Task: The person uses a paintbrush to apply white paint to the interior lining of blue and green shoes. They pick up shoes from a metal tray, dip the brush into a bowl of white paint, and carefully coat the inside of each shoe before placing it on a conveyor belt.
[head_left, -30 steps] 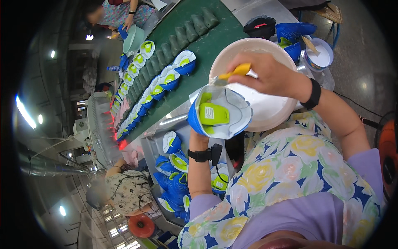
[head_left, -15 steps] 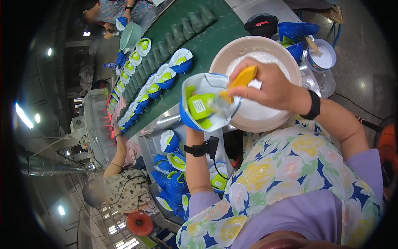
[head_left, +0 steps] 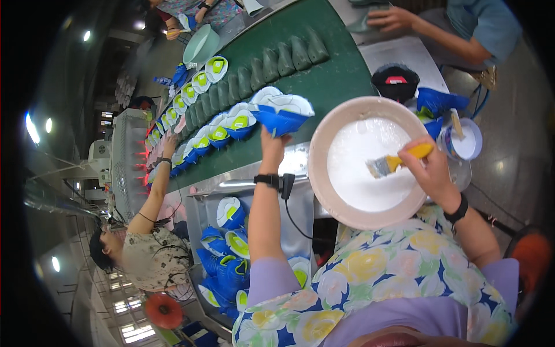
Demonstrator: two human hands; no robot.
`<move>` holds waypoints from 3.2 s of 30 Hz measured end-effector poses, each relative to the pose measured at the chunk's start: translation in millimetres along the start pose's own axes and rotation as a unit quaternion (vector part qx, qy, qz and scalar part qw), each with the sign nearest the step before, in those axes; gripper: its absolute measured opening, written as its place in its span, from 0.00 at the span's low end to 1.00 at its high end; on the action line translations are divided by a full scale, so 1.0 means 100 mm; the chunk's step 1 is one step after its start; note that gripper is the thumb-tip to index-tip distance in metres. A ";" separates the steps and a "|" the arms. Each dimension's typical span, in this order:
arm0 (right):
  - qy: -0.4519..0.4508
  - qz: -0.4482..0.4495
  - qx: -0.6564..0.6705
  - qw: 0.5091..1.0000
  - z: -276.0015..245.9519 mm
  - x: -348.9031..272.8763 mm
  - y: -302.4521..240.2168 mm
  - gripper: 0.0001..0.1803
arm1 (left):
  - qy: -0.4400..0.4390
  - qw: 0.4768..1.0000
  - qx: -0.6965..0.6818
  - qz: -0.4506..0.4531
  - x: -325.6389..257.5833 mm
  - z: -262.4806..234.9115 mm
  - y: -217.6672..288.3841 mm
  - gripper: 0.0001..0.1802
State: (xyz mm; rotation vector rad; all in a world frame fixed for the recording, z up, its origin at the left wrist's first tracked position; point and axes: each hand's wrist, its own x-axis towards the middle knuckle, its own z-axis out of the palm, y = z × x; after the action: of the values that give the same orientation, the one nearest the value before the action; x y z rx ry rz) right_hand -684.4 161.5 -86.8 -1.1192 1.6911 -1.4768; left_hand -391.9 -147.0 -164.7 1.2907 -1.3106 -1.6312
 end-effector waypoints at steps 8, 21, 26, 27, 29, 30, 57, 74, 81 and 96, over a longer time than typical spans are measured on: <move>-0.026 0.087 0.116 0.989 0.23 -0.19 0.34 0.08 | 0.139 0.963 0.229 -0.010 0.75 -0.26 -0.68 0.28; -0.009 0.075 0.165 0.983 0.29 -0.15 0.59 0.10 | 0.205 0.749 0.609 -0.162 -2.04 -3.39 -0.72 0.48; 0.029 0.077 0.138 0.987 0.28 -0.13 0.62 0.15 | 0.114 0.617 0.728 -0.277 -1.83 -1.96 -0.35 0.57; 0.009 0.079 0.142 0.987 0.29 -0.10 0.52 0.14 | 0.153 0.617 0.731 -0.249 -1.89 -2.07 -0.47 0.52; -0.050 0.098 0.149 0.983 0.24 -0.04 0.39 0.11 | 0.074 0.532 0.820 -0.199 -1.94 -2.33 -0.47 0.28; -0.081 0.097 0.122 0.985 0.19 -0.03 0.33 0.10 | 0.067 0.518 0.842 -0.138 -1.99 -2.41 -0.50 0.22; -0.274 -0.167 -0.171 0.932 0.49 -0.01 0.01 0.12 | -0.031 0.817 0.566 0.104 -2.24 -1.08 -0.11 0.20; -0.014 -0.158 -0.059 0.985 0.16 0.33 -0.66 0.16 | -0.163 0.969 -0.184 0.035 -1.89 0.40 0.39 0.39; 0.018 -0.030 0.029 0.999 0.30 0.10 -0.49 0.21 | -0.019 0.947 0.079 0.312 -1.64 0.30 -0.11 0.30; -0.041 -0.217 0.120 0.968 0.14 0.21 -0.47 0.12 | -0.269 0.947 -0.173 -0.025 -1.50 0.05 0.23 0.27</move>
State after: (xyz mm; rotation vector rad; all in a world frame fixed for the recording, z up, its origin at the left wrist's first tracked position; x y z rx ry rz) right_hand -672.2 136.1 -41.6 -1.4508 1.2149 -1.8131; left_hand -355.1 -14.6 -100.7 0.6920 -1.2121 -2.2313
